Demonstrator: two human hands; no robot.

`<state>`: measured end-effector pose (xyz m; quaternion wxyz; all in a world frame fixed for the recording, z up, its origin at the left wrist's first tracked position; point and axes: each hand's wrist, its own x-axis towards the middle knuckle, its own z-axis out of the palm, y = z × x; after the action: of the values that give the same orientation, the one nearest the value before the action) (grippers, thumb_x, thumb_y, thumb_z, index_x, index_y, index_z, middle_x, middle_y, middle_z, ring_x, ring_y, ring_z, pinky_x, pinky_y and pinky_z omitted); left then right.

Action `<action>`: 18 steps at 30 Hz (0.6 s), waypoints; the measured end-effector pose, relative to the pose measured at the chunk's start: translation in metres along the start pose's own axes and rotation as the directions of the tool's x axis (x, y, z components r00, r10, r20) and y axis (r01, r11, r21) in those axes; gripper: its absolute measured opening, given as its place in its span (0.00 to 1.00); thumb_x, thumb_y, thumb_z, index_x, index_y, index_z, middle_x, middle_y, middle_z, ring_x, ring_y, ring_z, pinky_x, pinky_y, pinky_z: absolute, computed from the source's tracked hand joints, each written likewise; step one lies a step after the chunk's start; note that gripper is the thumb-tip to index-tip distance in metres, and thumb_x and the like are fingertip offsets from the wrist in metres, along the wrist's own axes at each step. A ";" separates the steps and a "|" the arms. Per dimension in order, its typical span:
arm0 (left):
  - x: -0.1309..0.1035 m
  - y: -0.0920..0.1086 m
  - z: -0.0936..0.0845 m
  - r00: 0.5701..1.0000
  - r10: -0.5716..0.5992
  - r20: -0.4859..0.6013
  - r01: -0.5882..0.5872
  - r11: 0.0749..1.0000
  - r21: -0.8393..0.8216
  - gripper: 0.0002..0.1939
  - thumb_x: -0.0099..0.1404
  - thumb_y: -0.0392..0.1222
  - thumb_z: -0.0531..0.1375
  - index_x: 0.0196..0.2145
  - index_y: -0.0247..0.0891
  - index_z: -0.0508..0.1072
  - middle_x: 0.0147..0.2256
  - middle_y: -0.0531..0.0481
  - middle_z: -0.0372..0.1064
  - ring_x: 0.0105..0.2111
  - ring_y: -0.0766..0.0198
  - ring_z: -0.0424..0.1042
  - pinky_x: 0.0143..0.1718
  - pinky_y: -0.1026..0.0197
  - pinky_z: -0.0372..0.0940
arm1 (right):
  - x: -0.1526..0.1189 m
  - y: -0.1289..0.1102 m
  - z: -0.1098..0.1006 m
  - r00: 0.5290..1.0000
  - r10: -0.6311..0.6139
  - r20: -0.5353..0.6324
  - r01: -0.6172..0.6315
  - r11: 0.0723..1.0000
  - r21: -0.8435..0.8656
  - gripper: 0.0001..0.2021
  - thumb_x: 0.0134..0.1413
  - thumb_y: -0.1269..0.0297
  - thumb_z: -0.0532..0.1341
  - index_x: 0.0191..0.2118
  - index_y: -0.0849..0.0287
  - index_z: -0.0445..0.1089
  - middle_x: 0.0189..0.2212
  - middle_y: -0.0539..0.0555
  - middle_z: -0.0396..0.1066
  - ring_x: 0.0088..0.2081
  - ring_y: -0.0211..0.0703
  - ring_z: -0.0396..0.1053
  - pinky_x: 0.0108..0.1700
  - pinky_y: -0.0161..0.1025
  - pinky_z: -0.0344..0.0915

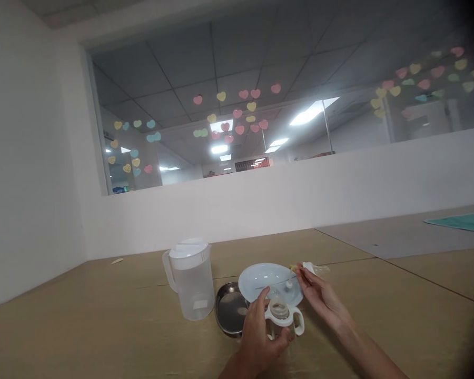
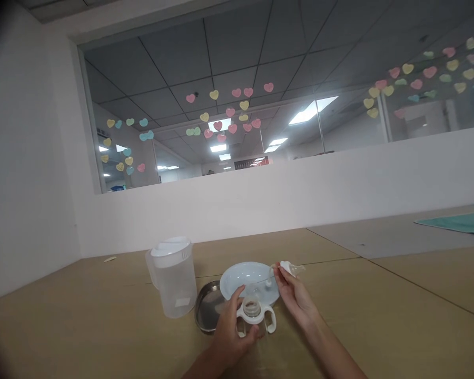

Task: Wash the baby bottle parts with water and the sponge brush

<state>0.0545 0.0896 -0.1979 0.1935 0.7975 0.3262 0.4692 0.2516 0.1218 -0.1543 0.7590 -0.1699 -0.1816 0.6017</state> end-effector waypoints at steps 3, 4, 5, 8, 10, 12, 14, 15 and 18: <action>0.000 0.000 0.000 1.000 0.003 0.001 -0.003 1.000 0.007 0.38 0.54 0.45 0.59 0.60 0.32 0.53 0.50 0.38 0.66 0.49 0.51 0.65 0.53 0.49 0.59 | 0.006 0.004 -0.006 0.998 -0.024 -0.052 0.021 0.999 -0.045 0.11 0.43 0.83 0.63 0.31 0.60 0.69 0.31 0.49 0.72 0.33 0.32 0.73 0.41 0.25 0.72; 0.000 0.000 0.000 1.000 0.006 0.002 -0.006 1.000 0.012 0.37 0.54 0.45 0.59 0.60 0.32 0.53 0.50 0.38 0.66 0.49 0.51 0.65 0.53 0.49 0.59 | 0.008 0.005 -0.008 0.997 -0.039 -0.059 0.035 0.997 -0.073 0.11 0.42 0.82 0.64 0.31 0.60 0.69 0.31 0.49 0.73 0.33 0.33 0.73 0.40 0.24 0.72; 0.000 0.000 0.000 1.000 0.008 0.001 -0.008 1.000 0.018 0.37 0.54 0.45 0.59 0.59 0.32 0.54 0.50 0.38 0.66 0.49 0.51 0.65 0.53 0.49 0.59 | 0.009 0.006 -0.010 0.997 -0.058 -0.057 0.052 0.993 -0.107 0.11 0.40 0.81 0.65 0.31 0.60 0.69 0.31 0.49 0.73 0.33 0.33 0.73 0.40 0.24 0.71; 0.000 0.000 -0.001 1.000 0.008 0.005 -0.008 1.000 0.020 0.37 0.54 0.45 0.59 0.59 0.31 0.54 0.50 0.37 0.65 0.49 0.50 0.65 0.53 0.49 0.59 | 0.013 0.009 -0.016 0.993 -0.121 -0.009 0.115 0.964 -0.238 0.12 0.36 0.76 0.68 0.31 0.59 0.70 0.32 0.50 0.74 0.35 0.35 0.73 0.41 0.25 0.71; 0.000 0.000 -0.001 1.000 0.008 0.008 -0.008 1.000 0.017 0.37 0.54 0.45 0.59 0.59 0.30 0.54 0.50 0.37 0.65 0.50 0.50 0.65 0.53 0.49 0.59 | 0.014 0.011 -0.018 0.986 -0.168 0.022 0.166 0.930 -0.329 0.15 0.33 0.72 0.70 0.32 0.59 0.71 0.34 0.51 0.74 0.39 0.38 0.73 0.42 0.27 0.70; 0.000 0.001 -0.001 1.000 0.008 0.013 -0.008 1.000 0.015 0.37 0.54 0.45 0.59 0.59 0.30 0.54 0.51 0.37 0.65 0.50 0.50 0.65 0.54 0.49 0.59 | 0.013 0.014 -0.018 0.972 -0.235 0.023 0.221 0.873 -0.435 0.19 0.30 0.68 0.71 0.35 0.59 0.71 0.36 0.52 0.74 0.41 0.42 0.72 0.43 0.31 0.70; -0.001 0.001 -0.001 1.000 0.007 0.013 -0.008 1.000 0.018 0.37 0.54 0.44 0.59 0.59 0.30 0.54 0.51 0.37 0.65 0.50 0.50 0.65 0.54 0.49 0.59 | 0.012 0.017 -0.016 0.949 -0.314 0.037 0.277 0.770 -0.575 0.23 0.30 0.62 0.71 0.39 0.59 0.71 0.37 0.52 0.74 0.42 0.46 0.71 0.44 0.37 0.70; -0.001 0.001 -0.001 1.000 0.008 0.013 -0.008 1.000 0.020 0.36 0.54 0.44 0.59 0.59 0.30 0.55 0.51 0.37 0.65 0.50 0.51 0.65 0.54 0.49 0.59 | 0.011 0.019 -0.015 0.935 -0.349 0.060 0.303 0.703 -0.644 0.25 0.29 0.60 0.71 0.40 0.59 0.70 0.37 0.53 0.74 0.41 0.48 0.71 0.43 0.40 0.69; -0.001 -0.001 0.000 1.000 0.012 0.011 -0.013 1.000 0.020 0.36 0.55 0.45 0.59 0.59 0.31 0.55 0.50 0.38 0.66 0.50 0.51 0.65 0.53 0.49 0.60 | 0.007 0.022 -0.013 0.901 -0.387 0.196 0.388 0.519 -0.761 0.25 0.30 0.55 0.69 0.39 0.58 0.70 0.37 0.54 0.74 0.40 0.50 0.71 0.44 0.44 0.67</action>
<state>0.0535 0.0896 -0.1992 0.1842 0.8040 0.3249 0.4628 0.2402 0.1334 -0.1759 0.7209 -0.4388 -0.4597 0.2765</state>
